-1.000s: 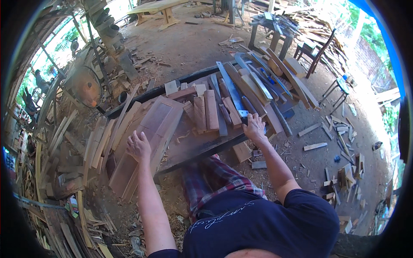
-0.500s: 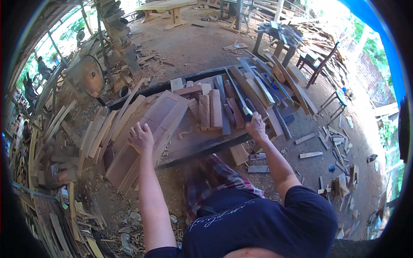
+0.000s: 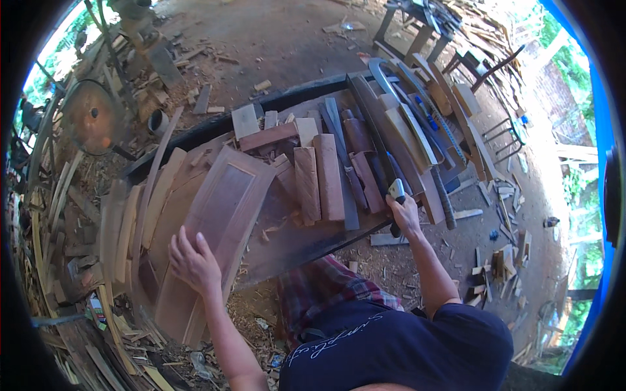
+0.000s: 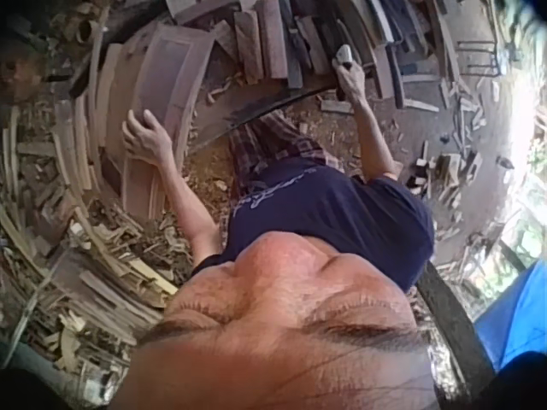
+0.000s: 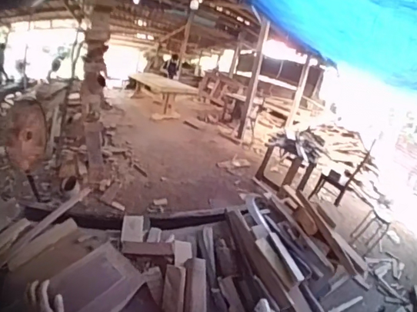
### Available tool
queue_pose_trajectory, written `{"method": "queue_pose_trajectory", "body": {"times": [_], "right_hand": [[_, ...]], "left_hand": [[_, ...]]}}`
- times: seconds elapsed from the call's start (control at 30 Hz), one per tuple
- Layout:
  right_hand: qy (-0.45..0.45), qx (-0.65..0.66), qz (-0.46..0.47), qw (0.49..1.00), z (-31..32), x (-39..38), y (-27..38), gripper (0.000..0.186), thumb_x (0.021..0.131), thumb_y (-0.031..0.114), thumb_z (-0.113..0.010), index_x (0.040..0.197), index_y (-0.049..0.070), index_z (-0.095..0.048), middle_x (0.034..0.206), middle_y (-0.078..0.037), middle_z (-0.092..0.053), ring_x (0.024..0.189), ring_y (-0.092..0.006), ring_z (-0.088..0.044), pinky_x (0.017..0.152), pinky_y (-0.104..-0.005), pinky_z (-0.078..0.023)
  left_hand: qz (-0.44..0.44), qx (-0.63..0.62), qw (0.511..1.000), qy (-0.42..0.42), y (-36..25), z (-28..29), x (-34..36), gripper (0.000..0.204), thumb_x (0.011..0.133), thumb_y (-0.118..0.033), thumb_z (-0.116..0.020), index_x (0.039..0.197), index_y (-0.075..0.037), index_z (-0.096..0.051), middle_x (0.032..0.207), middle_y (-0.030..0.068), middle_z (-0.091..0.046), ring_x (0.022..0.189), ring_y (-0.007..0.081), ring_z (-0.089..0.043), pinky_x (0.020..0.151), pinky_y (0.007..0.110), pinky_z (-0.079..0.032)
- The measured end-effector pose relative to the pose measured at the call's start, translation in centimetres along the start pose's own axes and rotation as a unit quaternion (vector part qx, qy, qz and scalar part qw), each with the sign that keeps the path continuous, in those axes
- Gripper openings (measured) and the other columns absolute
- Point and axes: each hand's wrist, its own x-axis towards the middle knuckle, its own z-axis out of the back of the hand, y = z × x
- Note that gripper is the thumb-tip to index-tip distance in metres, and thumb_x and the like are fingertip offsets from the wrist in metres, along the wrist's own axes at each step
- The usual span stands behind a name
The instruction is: The person cuts a wooden board on a workbench using handsaws, rotating and repositioning the wood while sawing along it.
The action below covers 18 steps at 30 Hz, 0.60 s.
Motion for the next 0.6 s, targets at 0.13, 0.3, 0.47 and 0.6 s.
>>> {"method": "queue_pose_trajectory", "body": {"times": [0.13, 0.3, 0.47, 0.6], "right_hand": [[-0.017, -0.067, 0.039, 0.997, -0.2, -0.5, -0.1, 0.034, 0.087, 0.030, -0.062, 0.097, -0.002, -0.062, 0.074, -0.011, -0.063, 0.070, -0.0214, -0.062, 0.066, -0.0368, -0.048], [-0.054, -0.025, 0.091, 0.994, 0.2, -1.8, 1.7, 0.028, 0.090, 0.027, -0.063, 0.097, 0.001, -0.064, 0.079, -0.013, -0.064, 0.073, -0.0231, -0.062, 0.071, -0.0360, -0.048], [-0.010, 0.012, 0.160, 0.987, 1.2, -4.5, 4.9, 0.028, 0.092, 0.028, -0.064, 0.102, 0.001, -0.062, 0.081, -0.013, -0.064, 0.072, -0.0216, -0.061, 0.070, -0.0341, -0.048], [0.106, 0.027, 0.149, 0.983, 0.4, -7.2, 7.5, 0.036, 0.092, 0.033, -0.062, 0.107, 0.001, -0.062, 0.084, -0.016, -0.065, 0.077, -0.0257, -0.064, 0.072, -0.0356, -0.049]], "left_hand": [[0.010, 0.000, 0.999, 0.034, -0.3, 0.3, 0.3, 0.046, 0.098, -0.044, -0.045, 0.136, -0.018, -0.049, 0.136, 0.0124, -0.049, 0.126, 0.0336, -0.045, 0.097, 0.053, -0.038], [0.021, 0.009, 0.998, 0.058, -0.3, 0.5, 0.5, 0.046, 0.098, -0.044, -0.045, 0.136, -0.018, -0.048, 0.137, 0.0130, -0.048, 0.127, 0.0339, -0.044, 0.098, 0.053, -0.036], [0.038, -0.003, 0.997, 0.070, -0.5, 0.5, 0.8, 0.046, 0.098, -0.044, -0.046, 0.137, -0.020, -0.047, 0.137, 0.0127, -0.047, 0.129, 0.0334, -0.042, 0.100, 0.054, -0.033], [0.105, 0.031, 0.988, 0.112, -1.1, 0.7, 1.9, 0.050, 0.098, -0.050, -0.041, 0.139, -0.022, -0.045, 0.134, 0.0106, -0.049, 0.120, 0.0330, -0.046, 0.094, 0.053, -0.036]]}}
